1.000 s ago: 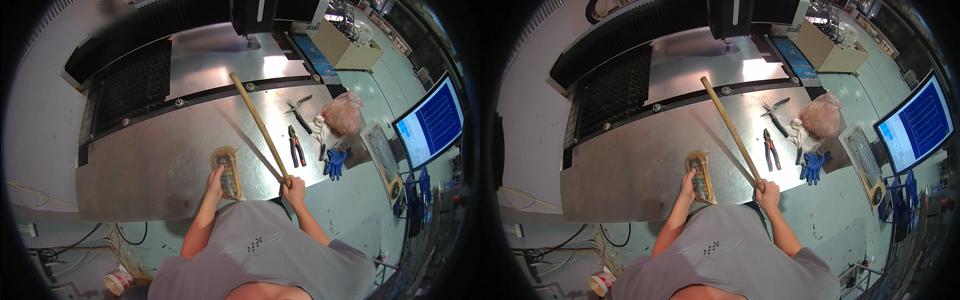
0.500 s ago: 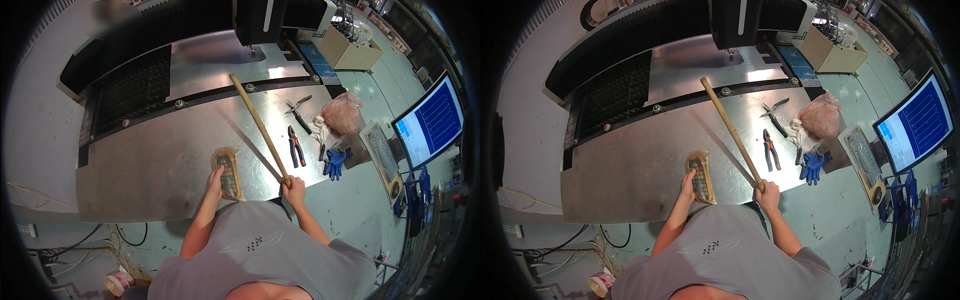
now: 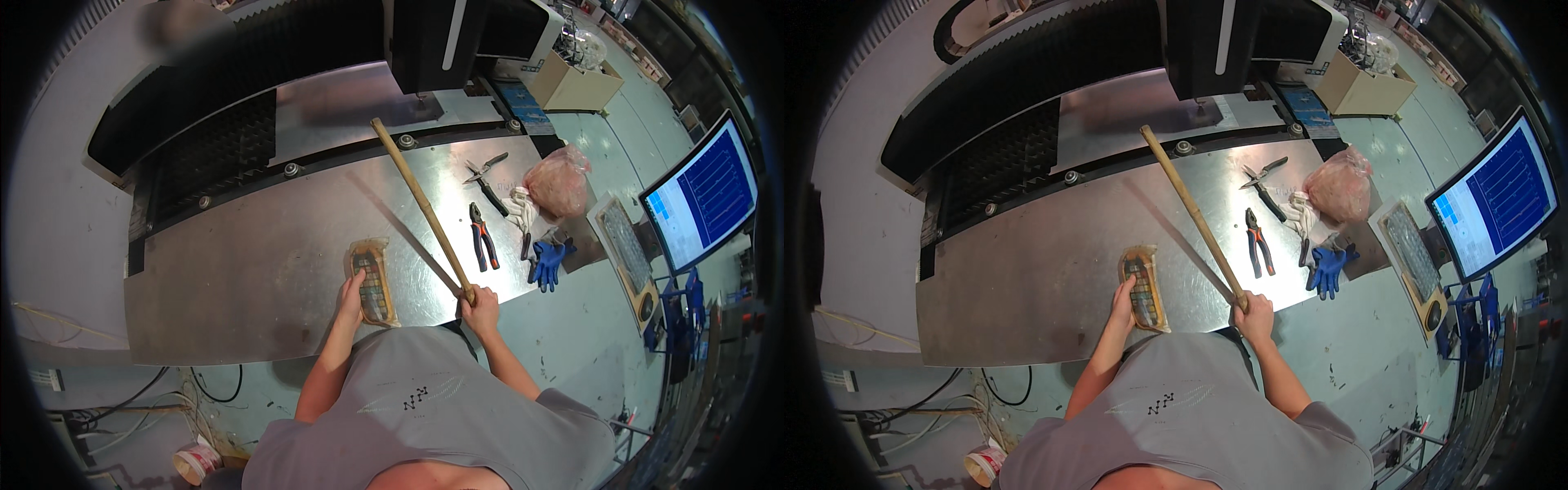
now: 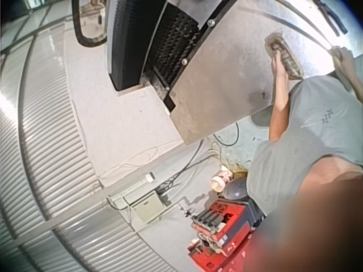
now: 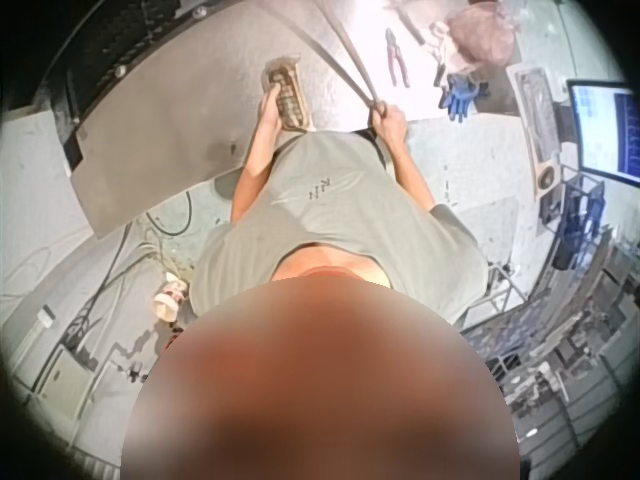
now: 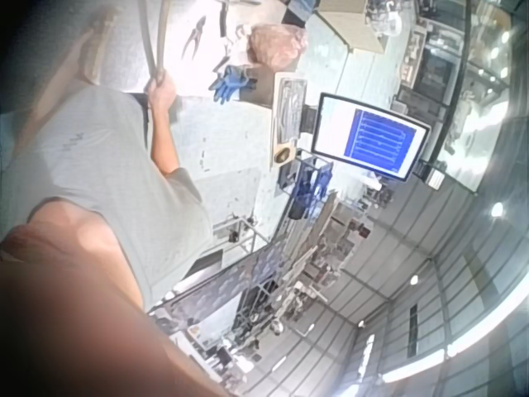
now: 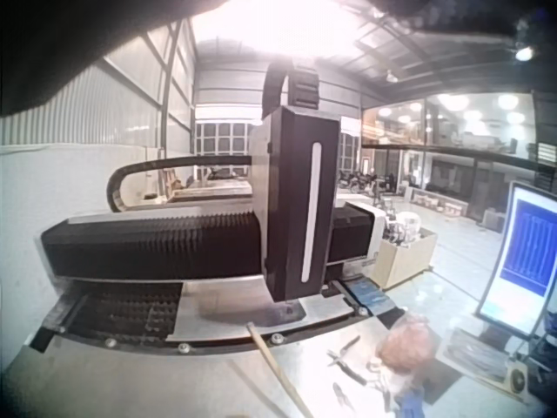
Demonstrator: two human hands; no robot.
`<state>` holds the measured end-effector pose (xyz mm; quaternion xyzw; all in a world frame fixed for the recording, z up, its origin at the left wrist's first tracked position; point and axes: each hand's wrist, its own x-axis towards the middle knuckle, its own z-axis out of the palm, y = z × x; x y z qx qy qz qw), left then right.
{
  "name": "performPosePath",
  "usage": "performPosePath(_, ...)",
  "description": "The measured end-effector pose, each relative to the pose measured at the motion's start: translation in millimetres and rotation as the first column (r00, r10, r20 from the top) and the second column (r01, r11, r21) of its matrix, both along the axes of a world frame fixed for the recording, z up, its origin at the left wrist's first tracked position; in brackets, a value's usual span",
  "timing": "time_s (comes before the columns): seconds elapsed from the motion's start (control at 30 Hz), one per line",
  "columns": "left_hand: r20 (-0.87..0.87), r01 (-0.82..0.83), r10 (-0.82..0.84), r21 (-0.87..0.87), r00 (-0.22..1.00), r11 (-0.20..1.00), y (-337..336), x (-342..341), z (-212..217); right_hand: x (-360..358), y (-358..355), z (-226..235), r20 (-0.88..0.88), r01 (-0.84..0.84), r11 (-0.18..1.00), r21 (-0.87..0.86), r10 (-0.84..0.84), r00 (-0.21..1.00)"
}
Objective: The person operates a laser cutting machine using a handheld control panel and a long wooden stick. They repeatedly press buttons on the control panel and use the stick to interact with the machine's work area while sparks are visible from the laser head.
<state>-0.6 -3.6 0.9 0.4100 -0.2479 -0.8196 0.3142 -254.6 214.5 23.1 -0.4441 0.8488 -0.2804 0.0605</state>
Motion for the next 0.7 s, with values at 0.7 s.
performPosePath(0.7, 0.019, -0.026, 0.026, -0.007, 0.999, 1.0, 1.3, 0.9, -3.5, 1.3, 0.9, 1.5, -0.017, -0.015, 1.0, -0.004, 0.015, 1.0)
